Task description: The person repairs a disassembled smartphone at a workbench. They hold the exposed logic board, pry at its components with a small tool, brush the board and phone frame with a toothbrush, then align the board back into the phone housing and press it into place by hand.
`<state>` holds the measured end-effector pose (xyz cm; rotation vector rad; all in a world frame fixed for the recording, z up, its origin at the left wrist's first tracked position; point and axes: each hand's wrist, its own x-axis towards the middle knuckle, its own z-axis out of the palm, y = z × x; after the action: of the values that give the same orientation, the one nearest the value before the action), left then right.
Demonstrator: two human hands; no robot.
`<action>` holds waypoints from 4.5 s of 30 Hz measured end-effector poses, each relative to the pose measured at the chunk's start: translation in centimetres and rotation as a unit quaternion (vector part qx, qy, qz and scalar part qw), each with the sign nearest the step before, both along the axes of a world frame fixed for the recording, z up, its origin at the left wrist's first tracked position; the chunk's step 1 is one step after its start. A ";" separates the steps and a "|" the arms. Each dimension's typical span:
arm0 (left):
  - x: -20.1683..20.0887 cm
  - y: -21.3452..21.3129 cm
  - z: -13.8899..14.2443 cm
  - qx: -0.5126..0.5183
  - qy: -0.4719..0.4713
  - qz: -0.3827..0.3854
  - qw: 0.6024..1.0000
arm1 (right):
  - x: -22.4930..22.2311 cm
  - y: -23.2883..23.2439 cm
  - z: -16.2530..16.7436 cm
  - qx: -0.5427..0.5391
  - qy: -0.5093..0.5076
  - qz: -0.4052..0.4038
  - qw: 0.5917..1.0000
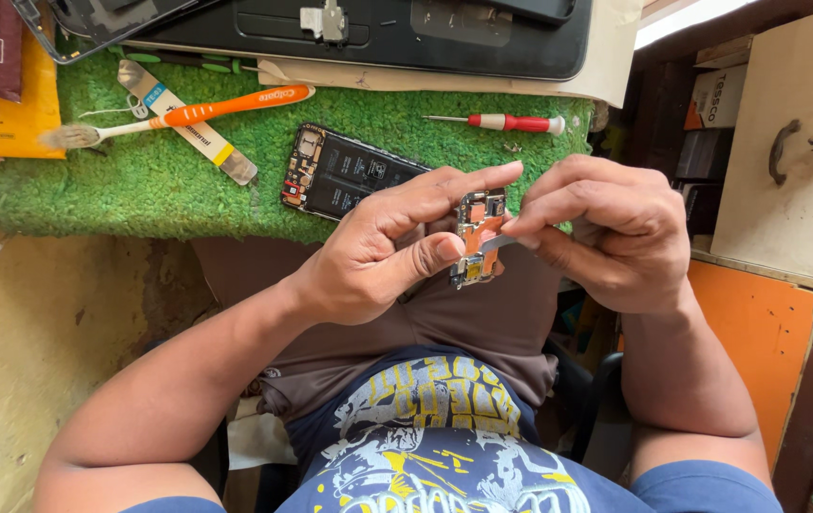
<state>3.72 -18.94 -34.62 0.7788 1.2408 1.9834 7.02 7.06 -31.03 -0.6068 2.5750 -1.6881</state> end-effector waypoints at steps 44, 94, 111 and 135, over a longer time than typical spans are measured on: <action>0.3 0.1 0.3 0.042 -0.086 -0.006 0.995 | 0.3 -0.2 -0.6 -0.038 0.007 -0.038 0.999; 0.1 0.2 0.6 0.016 -0.043 0.005 0.999 | -0.3 0.8 0.5 0.023 0.018 0.000 1.000; 0.0 0.2 0.2 0.041 -0.072 0.003 0.997 | 0.2 1.8 0.1 -0.083 -0.047 -0.071 0.993; -0.7 0.2 -0.6 0.063 -0.101 0.039 0.992 | -0.8 5.1 0.1 0.421 0.197 -0.016 0.885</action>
<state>3.04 -18.70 -35.20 0.5803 1.0509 2.1625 6.26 12.20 -30.89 -0.8763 3.1841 -0.3092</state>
